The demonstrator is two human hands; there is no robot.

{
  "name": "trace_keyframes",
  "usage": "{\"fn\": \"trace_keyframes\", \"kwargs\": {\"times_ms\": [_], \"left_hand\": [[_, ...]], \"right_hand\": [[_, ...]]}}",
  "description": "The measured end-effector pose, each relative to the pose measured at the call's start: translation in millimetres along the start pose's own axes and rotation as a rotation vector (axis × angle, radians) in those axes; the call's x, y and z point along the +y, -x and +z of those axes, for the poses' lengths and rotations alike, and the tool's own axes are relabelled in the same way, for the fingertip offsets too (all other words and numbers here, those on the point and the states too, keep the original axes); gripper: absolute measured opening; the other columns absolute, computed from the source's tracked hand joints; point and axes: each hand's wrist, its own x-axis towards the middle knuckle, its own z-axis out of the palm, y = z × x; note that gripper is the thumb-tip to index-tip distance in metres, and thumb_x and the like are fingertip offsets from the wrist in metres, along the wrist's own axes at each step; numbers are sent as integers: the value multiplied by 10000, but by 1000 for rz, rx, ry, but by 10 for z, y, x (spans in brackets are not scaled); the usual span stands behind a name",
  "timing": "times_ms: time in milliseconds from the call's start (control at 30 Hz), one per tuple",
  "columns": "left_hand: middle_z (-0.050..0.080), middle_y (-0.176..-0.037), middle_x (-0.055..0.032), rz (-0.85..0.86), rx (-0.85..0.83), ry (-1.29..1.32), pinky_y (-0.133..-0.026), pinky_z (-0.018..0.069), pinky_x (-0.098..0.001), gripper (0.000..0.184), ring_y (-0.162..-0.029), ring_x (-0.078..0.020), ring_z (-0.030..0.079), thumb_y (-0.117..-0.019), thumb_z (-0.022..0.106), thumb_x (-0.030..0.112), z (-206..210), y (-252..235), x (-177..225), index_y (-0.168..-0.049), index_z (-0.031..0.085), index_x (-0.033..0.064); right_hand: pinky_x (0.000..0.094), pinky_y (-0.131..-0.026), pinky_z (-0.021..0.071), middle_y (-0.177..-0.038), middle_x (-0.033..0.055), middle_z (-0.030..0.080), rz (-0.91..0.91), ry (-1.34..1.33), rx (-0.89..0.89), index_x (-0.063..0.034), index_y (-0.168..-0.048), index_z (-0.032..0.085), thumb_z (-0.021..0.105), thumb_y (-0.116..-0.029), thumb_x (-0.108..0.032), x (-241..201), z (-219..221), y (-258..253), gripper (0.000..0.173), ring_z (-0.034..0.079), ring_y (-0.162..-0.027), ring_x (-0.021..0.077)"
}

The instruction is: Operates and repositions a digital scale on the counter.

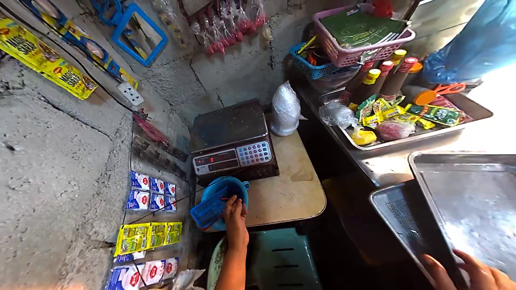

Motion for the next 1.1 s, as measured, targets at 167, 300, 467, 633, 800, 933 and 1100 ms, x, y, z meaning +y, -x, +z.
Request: {"fn": "trace_keyframes", "kwargs": {"times_ms": [167,300,467,633,800,933,1100], "left_hand": [[600,-1177,-92,433,-92,-187,-901,543,-311,419,-995,-110,623,-1057,428,172,-251,-268,640,-1397,446,-72],[545,-1357,-176,559,-25,-303,-1004,498,-345,517,-1154,-178,593,-1105,323,295,-90,-975,1417,-1460,394,-74],[455,-1502,-238,284,214,-540,-1072,415,-510,729,-1339,-323,483,-1079,325,569,107,-2235,1684,-1522,386,-7],[490,-1488,-234,-25,219,-732,-1065,420,-615,850,-1351,-371,493,-1017,289,713,-47,-3039,1384,-1525,411,43],[512,-1474,-224,-55,275,-834,-1053,445,-595,832,-1330,-350,522,-1020,315,701,83,-3235,1404,-1508,436,38],[533,-1450,-225,-152,215,-905,-1035,453,-583,862,-1308,-347,538,-1015,261,722,228,-3373,1551,-1503,435,33],[552,-1446,-199,-165,256,-950,-1033,469,-606,821,-1317,-339,549,-998,328,732,355,-3431,1504,-1511,454,103]], "right_hand": [[541,-995,514,-1243,282,634,-130,-542,-118,44,-1345,576,523,-1044,-339,-928,463,-505,491,631,-1153,379],[420,-1025,525,-1322,189,631,-26,-956,-403,13,-1375,565,473,-1072,-309,-1927,922,-1208,451,633,-1199,233],[396,-971,548,-1298,213,626,143,-1389,-626,42,-1415,504,437,-1104,-272,-2789,1709,-2159,446,658,-1131,241],[446,-985,525,-1245,228,653,225,-1348,-767,7,-1400,549,429,-1104,-409,-3268,2153,-2737,525,649,-1124,284],[483,-1010,502,-1284,250,631,236,-1225,-931,7,-1386,568,413,-1094,-473,-3336,2199,-3068,583,627,-1170,327],[484,-1012,510,-1330,239,616,243,-1276,-1013,-3,-1405,551,503,-1049,-523,-3315,2214,-3166,632,624,-1194,322],[505,-1059,463,-1448,243,541,147,-1404,-1019,-21,-1487,496,574,-1018,-499,-3277,2211,-3095,674,545,-1310,325]]}}
